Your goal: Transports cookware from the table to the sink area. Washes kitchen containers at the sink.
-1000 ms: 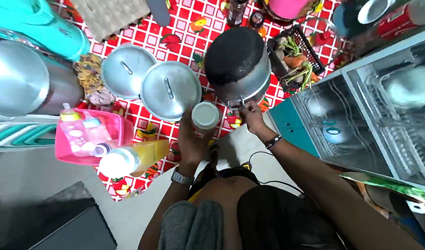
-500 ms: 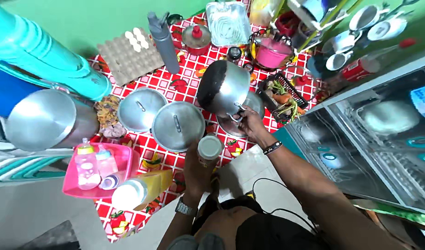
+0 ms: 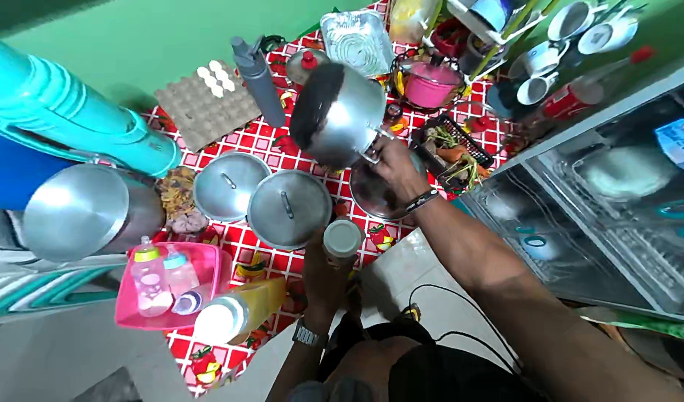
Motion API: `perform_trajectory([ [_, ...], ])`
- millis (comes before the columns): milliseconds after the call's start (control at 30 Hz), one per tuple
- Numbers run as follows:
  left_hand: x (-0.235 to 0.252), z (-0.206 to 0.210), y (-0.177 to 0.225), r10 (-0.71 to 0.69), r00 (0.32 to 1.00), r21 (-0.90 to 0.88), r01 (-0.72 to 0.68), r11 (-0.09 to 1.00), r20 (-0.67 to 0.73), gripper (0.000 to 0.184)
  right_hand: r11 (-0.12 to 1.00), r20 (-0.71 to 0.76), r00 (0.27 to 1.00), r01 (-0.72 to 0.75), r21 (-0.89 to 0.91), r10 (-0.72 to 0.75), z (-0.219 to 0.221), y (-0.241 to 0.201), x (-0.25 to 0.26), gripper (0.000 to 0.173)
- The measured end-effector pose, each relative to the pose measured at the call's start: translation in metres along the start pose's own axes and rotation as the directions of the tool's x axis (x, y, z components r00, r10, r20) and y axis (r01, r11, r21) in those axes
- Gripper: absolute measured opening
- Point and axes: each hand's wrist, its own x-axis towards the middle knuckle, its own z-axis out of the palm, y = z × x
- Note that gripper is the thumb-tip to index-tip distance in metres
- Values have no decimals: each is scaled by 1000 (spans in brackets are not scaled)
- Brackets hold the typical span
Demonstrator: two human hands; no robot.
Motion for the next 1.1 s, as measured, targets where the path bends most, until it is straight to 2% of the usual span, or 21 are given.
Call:
perform_trajectory([
  [100,-2,0,-1,19,1000,28,-19,999,12,89,997,95,992,77,16,-78,8,-50,-25,29],
  [200,-4,0,-14,83,996,-6,-83,997,26,92,986,229,961,135,99,-155,-13,-104,-68,20],
  [267,-6,-1,-20,122,991,7,-122,992,50,93,974,249,943,201,103,-221,-31,-139,-110,15],
  [400,-9,-6,2,105,978,85,-122,989,178,91,937,154,929,347,-37,-337,-94,-168,-216,22],
  [500,-10,-4,38,152,943,37,-170,985,295,93,918,-37,931,350,-185,-362,-161,-160,-329,21],
  [600,-22,14,73,278,861,-28,-294,955,426,94,898,-304,860,321,-300,-409,-211,-137,-429,21],
  [700,-56,50,100,422,689,-126,-437,890,590,90,853,-492,734,230,-468,-469,-243,-101,-526,31],
  [767,-100,74,121,509,524,-169,-565,808,683,94,800,-591,606,132,-585,-532,-258,-70,-598,31],
  [867,-196,95,151,573,210,-308,-672,673,792,99,700,-689,397,-145,-699,-606,-274,-10,-713,27],
  [967,-312,95,158,586,-96,-510,-616,600,805,100,708,-818,262,-409,-575,-512,-274,51,-835,20],
  [1100,-465,82,143,525,-413,-668,-449,594,744,102,731,-949,115,-613,-301,-294,-224,133,-991,27],
])
